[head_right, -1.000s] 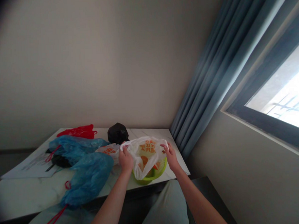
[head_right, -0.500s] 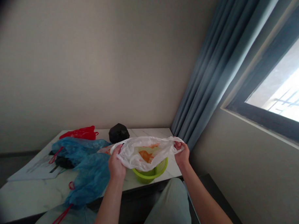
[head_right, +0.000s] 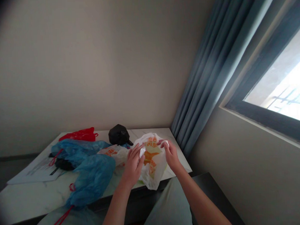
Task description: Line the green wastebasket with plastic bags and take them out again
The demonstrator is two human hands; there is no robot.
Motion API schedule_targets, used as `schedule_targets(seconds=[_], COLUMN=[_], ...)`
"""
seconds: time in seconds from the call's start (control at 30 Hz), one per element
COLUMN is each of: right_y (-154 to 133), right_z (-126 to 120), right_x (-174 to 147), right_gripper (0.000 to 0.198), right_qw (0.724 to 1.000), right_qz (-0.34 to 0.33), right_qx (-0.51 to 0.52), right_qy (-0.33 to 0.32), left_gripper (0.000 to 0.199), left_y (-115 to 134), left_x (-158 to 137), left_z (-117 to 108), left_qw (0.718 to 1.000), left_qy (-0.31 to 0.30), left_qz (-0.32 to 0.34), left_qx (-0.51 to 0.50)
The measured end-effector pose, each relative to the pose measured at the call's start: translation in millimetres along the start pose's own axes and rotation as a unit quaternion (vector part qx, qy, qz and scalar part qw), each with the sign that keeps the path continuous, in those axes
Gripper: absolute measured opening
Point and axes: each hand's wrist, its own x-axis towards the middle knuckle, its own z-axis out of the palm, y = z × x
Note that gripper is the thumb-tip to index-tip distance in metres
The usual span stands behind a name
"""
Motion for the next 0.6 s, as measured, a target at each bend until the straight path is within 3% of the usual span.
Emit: schedule_targets(seconds=[0.13,0.27,0.43,0.6], right_y=[11,17,21,27], right_z=[19,35,45,44], right_x=[-5,-12,-16,-15], right_gripper=[0.046,0.037,0.026,0.021], right_qw=[0.997,0.996,0.985,0.973], right_qz=[0.053,0.083,0.095,0.077], right_qx=[-0.057,-0.018,0.033,0.003], right_qy=[-0.021,-0.042,-0.138,-0.218], left_gripper=[0.032,0.028,0.033,0.034], left_y=[1,2,-10,-21], left_x=[-2,-4,-13,-18], left_z=[10,12,21,25], left_qw=[0.999,0.999,0.999,0.998], left_qy=[-0.007,-0.038,-0.049,-0.038], left_qz=[-0.023,-0.022,-0.012,-0.029], left_qx=[-0.021,-0.024,-0.019,-0.035])
